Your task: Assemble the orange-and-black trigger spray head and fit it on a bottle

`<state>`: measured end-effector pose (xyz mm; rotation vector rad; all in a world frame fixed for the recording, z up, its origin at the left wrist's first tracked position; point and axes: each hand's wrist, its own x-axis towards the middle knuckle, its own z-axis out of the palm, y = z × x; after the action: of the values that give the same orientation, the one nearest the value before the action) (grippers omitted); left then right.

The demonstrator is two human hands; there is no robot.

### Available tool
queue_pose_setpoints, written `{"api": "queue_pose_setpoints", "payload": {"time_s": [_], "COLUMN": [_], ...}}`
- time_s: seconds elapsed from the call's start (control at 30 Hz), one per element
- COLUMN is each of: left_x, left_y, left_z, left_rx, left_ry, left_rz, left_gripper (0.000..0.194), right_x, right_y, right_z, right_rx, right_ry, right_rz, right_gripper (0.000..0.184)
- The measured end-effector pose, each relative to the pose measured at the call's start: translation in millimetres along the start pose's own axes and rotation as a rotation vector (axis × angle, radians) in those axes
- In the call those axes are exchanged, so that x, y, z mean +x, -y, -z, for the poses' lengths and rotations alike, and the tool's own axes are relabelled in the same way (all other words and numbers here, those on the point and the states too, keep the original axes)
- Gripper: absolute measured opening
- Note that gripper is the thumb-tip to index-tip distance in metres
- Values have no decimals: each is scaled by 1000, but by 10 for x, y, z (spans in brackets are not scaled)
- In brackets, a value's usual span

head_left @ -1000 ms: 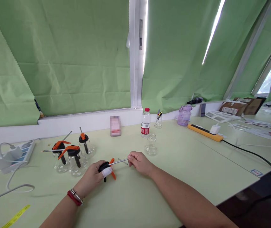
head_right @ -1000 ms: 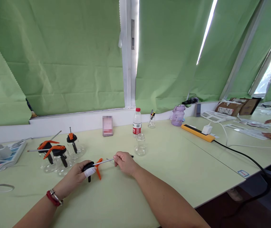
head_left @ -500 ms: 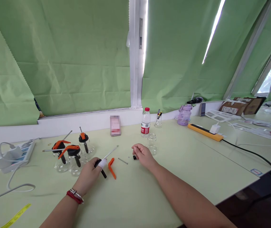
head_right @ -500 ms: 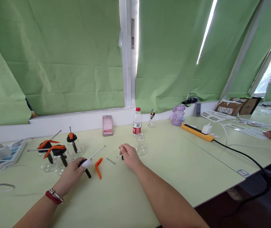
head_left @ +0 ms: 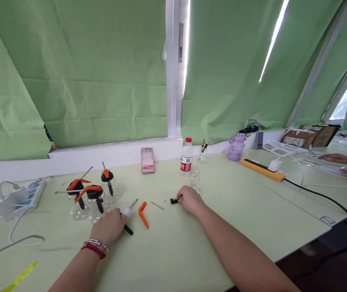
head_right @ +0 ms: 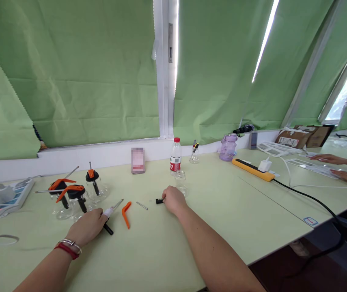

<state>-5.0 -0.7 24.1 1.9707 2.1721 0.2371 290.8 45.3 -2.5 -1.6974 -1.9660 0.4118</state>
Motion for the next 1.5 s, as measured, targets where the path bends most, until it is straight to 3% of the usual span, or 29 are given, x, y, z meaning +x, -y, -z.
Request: {"api": "queue_pose_setpoints", "payload": {"time_s": [0.5, 0.73, 0.93, 1.0, 1.07, 1.17, 1.33, 1.5], "left_x": [-109, -128, -110, -108, -108, -113, -132, -179], "left_y": [-60, -81, -60, -56, -56, -59, -75, -139], "left_z": [80, 106, 91, 96, 108, 127, 153, 192], "left_rx": [126, 143, 150, 151, 145, 132, 154, 220], "left_ry": [-41, -44, -26, -24, -21, -24, -57, -102], "left_rz": [19, 13, 12, 11, 15, 19, 25, -20], "left_gripper": [33, 36, 34, 36, 41, 47, 49, 45], "right_x": [-60, -199, -268, -233, -168, -55, 30, 11], "right_y": [86, 233, 332, 300, 231, 95, -26, 6], "right_z": [-1, 134, -15, -38, -8, 86, 120, 53], "right_rx": [38, 178, 295, 312, 266, 145, -90, -150], "right_ry": [174, 426, 566, 463, 222, -9, 60, 160], "right_rz": [74, 115, 127, 147, 159, 152, 239, 293], "right_gripper": [18, 19, 30, 22, 13, 20, 27, 23]}}
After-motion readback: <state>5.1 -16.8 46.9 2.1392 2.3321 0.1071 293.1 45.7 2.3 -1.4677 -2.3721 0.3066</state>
